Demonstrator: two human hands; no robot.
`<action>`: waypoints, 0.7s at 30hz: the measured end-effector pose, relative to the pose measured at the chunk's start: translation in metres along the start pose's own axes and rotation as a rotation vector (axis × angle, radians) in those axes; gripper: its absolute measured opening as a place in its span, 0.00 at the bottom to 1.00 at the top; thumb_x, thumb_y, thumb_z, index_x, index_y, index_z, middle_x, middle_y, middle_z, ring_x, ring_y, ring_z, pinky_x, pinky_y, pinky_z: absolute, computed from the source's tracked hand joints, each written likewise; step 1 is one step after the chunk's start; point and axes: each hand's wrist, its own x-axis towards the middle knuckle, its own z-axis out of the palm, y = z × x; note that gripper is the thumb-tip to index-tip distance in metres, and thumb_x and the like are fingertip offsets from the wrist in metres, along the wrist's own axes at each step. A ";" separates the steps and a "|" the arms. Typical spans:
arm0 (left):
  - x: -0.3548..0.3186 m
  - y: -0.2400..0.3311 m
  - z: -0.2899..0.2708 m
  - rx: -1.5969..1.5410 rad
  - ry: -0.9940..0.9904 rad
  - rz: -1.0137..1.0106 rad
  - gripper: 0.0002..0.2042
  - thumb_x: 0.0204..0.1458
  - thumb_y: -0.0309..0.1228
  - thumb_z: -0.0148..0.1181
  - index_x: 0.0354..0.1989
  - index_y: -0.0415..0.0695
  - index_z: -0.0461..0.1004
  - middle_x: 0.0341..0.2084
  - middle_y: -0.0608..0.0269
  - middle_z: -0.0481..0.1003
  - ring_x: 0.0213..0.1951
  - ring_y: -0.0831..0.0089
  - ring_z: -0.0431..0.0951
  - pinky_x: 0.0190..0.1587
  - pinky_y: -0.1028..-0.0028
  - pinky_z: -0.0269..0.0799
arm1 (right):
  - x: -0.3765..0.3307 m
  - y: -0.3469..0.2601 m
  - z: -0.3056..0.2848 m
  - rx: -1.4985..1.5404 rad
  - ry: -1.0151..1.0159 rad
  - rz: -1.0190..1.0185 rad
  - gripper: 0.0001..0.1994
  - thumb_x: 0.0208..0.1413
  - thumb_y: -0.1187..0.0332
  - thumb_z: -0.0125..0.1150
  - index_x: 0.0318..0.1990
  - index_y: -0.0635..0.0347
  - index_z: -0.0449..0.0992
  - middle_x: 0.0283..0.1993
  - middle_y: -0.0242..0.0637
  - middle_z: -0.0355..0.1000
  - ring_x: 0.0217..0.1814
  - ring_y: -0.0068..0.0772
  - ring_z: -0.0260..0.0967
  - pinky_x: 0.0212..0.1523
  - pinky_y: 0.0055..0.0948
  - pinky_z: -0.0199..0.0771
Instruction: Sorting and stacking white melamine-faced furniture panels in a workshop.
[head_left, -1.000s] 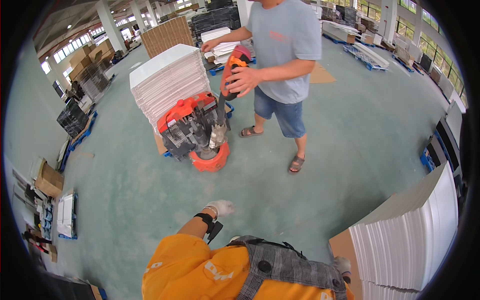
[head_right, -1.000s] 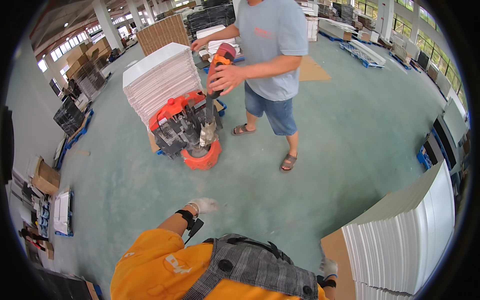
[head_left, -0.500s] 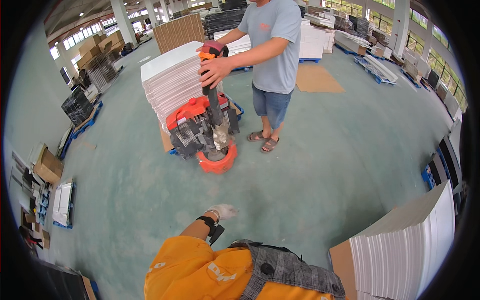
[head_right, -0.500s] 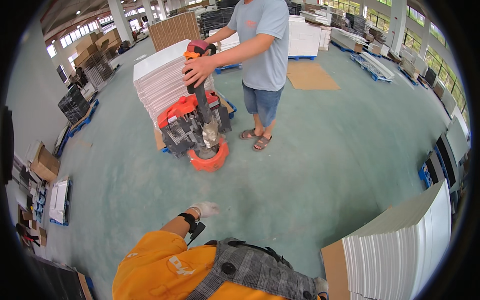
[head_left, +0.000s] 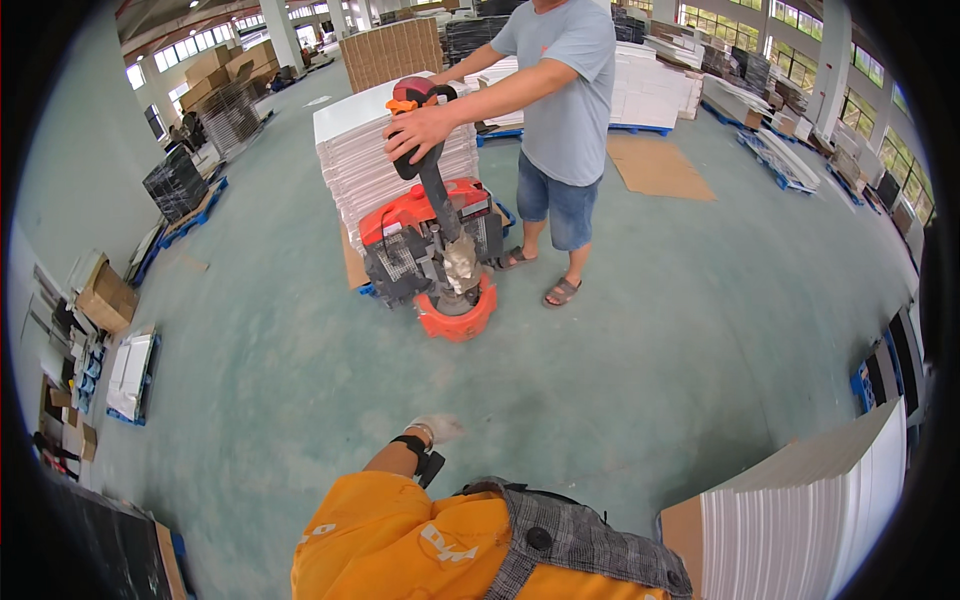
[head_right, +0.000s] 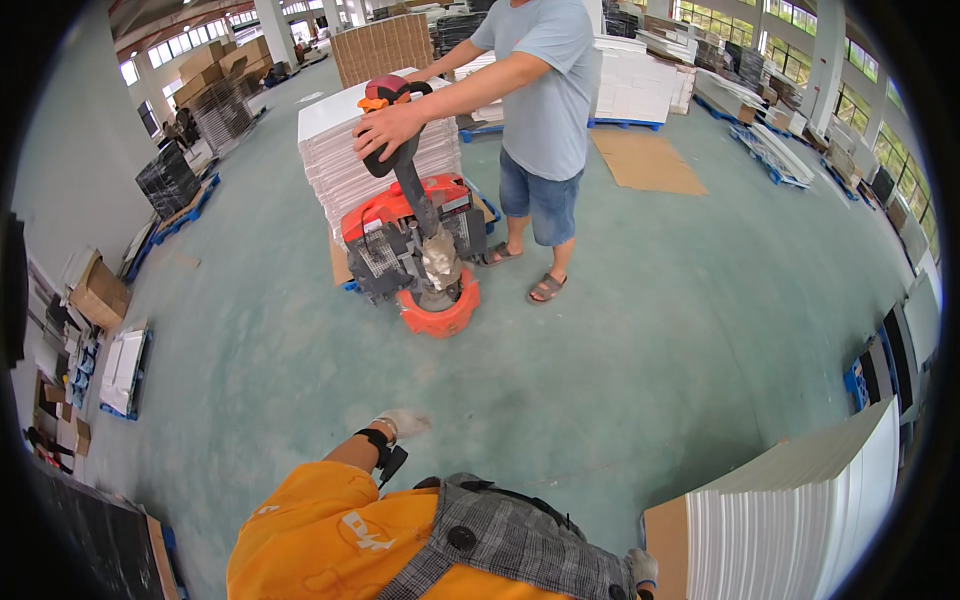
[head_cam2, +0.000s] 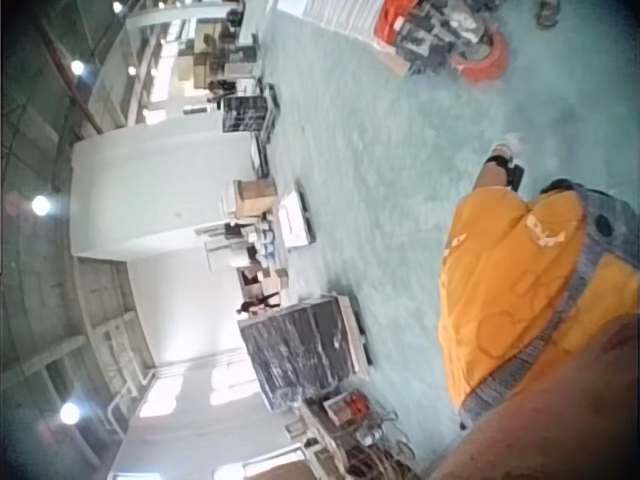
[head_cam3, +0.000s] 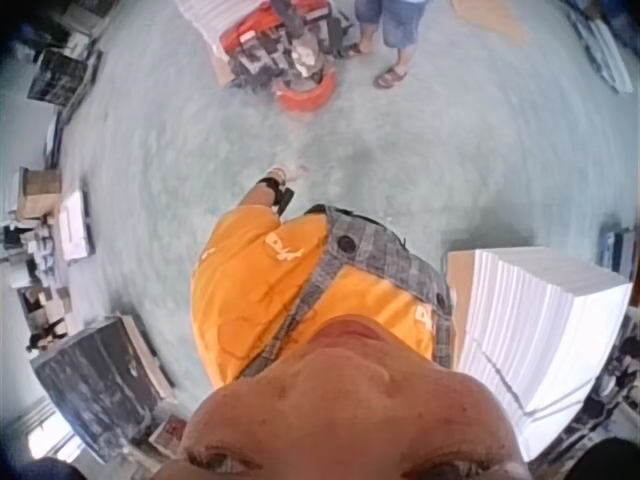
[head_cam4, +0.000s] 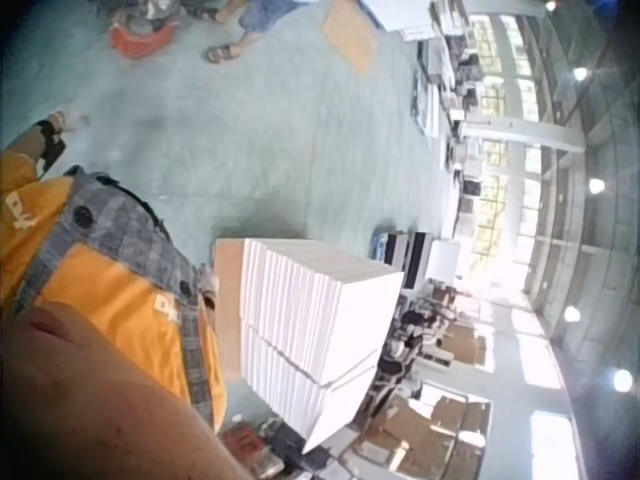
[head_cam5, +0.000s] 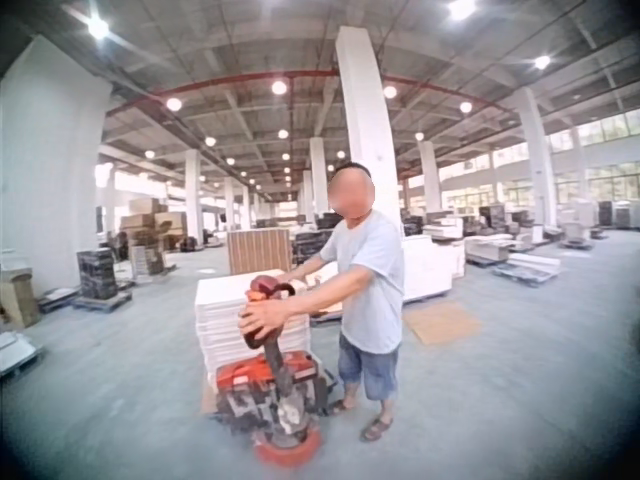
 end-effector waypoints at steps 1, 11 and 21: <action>0.011 0.005 -0.003 -0.013 -0.017 0.030 0.24 0.53 0.48 0.46 0.52 0.46 0.72 0.50 0.54 0.72 0.53 0.56 0.70 0.56 0.64 0.63 | -0.009 0.019 0.011 -0.012 0.023 -0.078 0.07 0.46 0.62 0.55 0.32 0.49 0.76 0.31 0.41 0.73 0.35 0.49 0.71 0.36 0.42 0.72; 0.026 -0.062 0.036 0.014 -0.035 -0.058 0.25 0.53 0.49 0.44 0.53 0.46 0.70 0.53 0.50 0.70 0.56 0.53 0.68 0.58 0.62 0.61 | -0.002 -0.032 -0.011 -0.116 -0.055 -0.252 0.10 0.48 0.64 0.55 0.37 0.51 0.77 0.34 0.42 0.74 0.38 0.47 0.72 0.41 0.41 0.73; 0.007 -0.020 0.003 0.109 -0.067 -0.097 0.25 0.54 0.49 0.40 0.54 0.47 0.70 0.55 0.52 0.68 0.57 0.53 0.66 0.59 0.63 0.60 | -0.030 -0.028 0.032 0.010 -0.030 -0.025 0.10 0.49 0.64 0.52 0.36 0.52 0.77 0.32 0.46 0.75 0.39 0.51 0.72 0.42 0.43 0.72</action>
